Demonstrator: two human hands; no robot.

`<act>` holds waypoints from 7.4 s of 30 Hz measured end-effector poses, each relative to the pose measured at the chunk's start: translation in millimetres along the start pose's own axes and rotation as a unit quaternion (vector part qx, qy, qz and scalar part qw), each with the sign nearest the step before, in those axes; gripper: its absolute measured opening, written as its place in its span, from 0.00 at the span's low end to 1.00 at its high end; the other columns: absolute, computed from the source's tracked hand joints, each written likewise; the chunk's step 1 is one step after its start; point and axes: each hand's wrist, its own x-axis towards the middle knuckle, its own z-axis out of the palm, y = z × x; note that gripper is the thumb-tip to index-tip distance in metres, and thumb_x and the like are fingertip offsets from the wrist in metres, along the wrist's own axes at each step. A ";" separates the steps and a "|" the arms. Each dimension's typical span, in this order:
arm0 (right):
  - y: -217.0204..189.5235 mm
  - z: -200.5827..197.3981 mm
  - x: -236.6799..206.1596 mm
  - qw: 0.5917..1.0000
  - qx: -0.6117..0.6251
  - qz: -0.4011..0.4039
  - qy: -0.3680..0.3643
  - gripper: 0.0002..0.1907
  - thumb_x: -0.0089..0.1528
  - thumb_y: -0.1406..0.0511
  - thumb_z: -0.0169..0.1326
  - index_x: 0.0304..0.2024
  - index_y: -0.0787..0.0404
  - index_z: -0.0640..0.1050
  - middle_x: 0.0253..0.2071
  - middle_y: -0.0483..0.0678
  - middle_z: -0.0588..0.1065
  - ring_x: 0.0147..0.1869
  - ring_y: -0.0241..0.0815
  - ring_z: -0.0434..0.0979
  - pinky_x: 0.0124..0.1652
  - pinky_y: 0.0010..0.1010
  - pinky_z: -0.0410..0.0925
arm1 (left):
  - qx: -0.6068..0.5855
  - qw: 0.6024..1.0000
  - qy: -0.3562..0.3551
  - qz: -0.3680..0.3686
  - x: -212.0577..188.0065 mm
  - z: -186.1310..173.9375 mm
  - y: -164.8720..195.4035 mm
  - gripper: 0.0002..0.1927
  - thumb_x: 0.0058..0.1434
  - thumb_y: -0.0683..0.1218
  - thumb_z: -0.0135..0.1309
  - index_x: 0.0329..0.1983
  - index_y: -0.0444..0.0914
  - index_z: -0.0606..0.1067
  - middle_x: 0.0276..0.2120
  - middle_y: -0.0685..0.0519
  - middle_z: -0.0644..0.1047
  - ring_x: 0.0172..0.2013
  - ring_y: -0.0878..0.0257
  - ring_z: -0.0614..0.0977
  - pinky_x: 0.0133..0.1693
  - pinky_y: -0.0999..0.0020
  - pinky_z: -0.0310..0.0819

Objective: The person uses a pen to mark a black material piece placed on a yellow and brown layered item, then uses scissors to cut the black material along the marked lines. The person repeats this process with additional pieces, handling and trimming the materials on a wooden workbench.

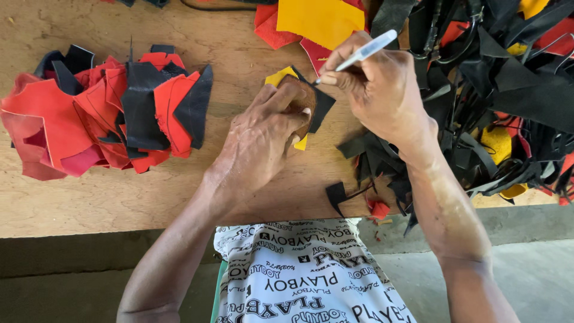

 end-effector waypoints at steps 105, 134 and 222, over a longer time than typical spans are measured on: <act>-68.3 67.0 -74.0 0.998 0.038 -0.041 -0.042 0.14 0.60 0.78 0.60 0.46 0.62 0.77 0.39 0.49 0.79 0.41 0.49 0.83 0.40 0.32 0.75 | -0.031 0.991 -0.004 0.130 -9.4 -2.5 -45.7 0.07 0.54 0.40 0.68 0.36 0.35 0.84 0.30 0.45 0.77 0.35 0.49 0.80 0.35 0.52 0.71; -50.1 -26.5 -51.1 0.992 -0.082 0.094 0.036 0.03 0.72 0.74 0.53 0.46 0.67 0.78 0.32 0.49 0.73 0.29 0.36 0.69 0.30 0.30 0.63 | -0.005 0.997 0.027 0.067 -21.5 -3.0 6.0 0.17 0.54 0.37 0.63 0.48 0.38 0.82 0.61 0.41 0.66 0.61 0.45 0.68 0.55 0.53 0.72; -38.8 22.0 -10.0 1.000 -0.018 -0.004 0.006 0.03 0.74 0.74 0.55 0.44 0.68 0.74 0.38 0.50 0.76 0.40 0.42 0.79 0.41 0.30 0.70 | 0.042 0.996 0.022 0.072 -24.9 -0.6 -20.1 0.30 0.52 0.47 0.66 0.58 0.34 0.74 0.68 0.40 0.65 0.72 0.43 0.59 0.72 0.37 0.38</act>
